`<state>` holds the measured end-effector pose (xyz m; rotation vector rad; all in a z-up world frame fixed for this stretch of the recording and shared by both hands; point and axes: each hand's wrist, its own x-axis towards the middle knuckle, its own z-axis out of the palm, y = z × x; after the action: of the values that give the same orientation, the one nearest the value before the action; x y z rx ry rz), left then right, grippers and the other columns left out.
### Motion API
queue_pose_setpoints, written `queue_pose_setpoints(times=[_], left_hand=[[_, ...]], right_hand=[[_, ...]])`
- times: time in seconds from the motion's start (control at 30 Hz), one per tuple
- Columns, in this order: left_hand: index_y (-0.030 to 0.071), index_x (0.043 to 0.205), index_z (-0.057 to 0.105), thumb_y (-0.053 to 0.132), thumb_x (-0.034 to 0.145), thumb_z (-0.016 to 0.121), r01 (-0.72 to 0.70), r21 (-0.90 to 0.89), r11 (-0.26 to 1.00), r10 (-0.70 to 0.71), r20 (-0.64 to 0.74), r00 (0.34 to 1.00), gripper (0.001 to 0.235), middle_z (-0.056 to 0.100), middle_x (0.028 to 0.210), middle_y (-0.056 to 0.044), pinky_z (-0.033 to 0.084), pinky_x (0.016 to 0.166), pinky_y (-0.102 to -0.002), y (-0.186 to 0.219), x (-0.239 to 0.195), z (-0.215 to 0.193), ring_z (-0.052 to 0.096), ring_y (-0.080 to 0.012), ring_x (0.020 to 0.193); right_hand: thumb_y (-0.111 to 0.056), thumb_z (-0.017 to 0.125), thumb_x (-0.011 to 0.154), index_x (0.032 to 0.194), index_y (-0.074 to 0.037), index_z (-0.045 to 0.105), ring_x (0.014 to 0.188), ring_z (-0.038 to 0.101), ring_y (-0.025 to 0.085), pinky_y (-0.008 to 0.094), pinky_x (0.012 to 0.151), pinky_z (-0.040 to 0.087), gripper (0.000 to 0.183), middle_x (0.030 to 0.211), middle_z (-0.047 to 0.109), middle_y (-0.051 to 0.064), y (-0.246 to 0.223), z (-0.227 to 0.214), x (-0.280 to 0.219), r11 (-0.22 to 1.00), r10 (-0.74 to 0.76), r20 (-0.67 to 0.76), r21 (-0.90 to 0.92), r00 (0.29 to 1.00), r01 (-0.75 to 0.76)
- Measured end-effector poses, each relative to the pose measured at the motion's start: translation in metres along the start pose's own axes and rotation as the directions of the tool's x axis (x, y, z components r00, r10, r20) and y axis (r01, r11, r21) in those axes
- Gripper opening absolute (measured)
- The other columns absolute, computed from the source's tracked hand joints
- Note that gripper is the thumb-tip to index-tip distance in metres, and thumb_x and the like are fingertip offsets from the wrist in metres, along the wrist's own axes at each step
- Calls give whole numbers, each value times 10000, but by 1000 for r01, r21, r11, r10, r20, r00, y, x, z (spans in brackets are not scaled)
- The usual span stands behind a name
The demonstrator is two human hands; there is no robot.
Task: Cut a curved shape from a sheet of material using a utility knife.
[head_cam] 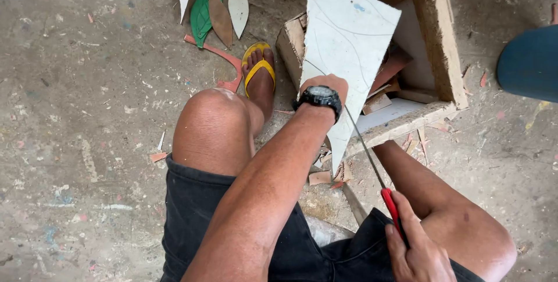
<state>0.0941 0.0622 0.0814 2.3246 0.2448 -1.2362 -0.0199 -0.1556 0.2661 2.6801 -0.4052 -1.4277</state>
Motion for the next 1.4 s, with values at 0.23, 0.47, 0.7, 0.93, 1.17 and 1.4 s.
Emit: queue_pose_setpoints(times=[0.23,0.47,0.7,0.93,1.17,1.4], left_hand=[[90,1181,756,242,780,911,-16,8,1000,16,7,1000,456,770,1140,-102,635,795,-425,-4,3,-9,746,-287,1054],[119,1214,726,159,840,813,2,20,1000,-2,-8,1000,385,753,1165,-90,638,812,-416,-5,3,-1,735,-274,1057],[76,1058,719,355,919,777,-14,-244,970,-4,-71,997,317,760,939,-84,626,788,-368,-18,-26,23,732,-219,853],[160,915,724,90,974,607,56,-78,995,-82,-386,919,148,772,879,-51,592,663,-424,-22,-15,65,757,-266,811],[54,1013,680,144,1079,544,-86,37,996,90,-146,985,176,647,864,-66,605,740,-350,-3,-8,45,638,-213,785],[58,1235,702,133,996,646,-45,-50,998,45,-14,999,257,756,1120,-117,646,828,-363,2,-6,11,752,-233,952]], right_hand=[[-308,413,1002,1647,-424,247,1067,640,528,589,944,462,676,1181,703,264,-80,-6,59,950,-307,31,63,951,305],[-319,435,981,1643,-433,263,1191,602,481,540,999,462,694,1345,663,141,-82,2,50,949,-302,4,101,953,300],[-311,436,983,1632,-382,290,1103,631,485,552,937,469,669,1252,697,123,-64,16,62,908,-408,-78,65,910,413],[-274,438,963,1622,-361,294,1180,597,504,548,948,469,680,1456,595,134,-66,25,56,893,-418,-85,144,904,426],[-265,420,952,1618,-369,310,1232,580,476,512,1009,441,683,1427,623,122,-77,11,41,912,-370,-46,170,928,372],[-263,447,964,1613,-388,347,1056,676,446,479,947,483,668,1223,724,153,-75,13,44,915,-332,-47,225,942,334]])
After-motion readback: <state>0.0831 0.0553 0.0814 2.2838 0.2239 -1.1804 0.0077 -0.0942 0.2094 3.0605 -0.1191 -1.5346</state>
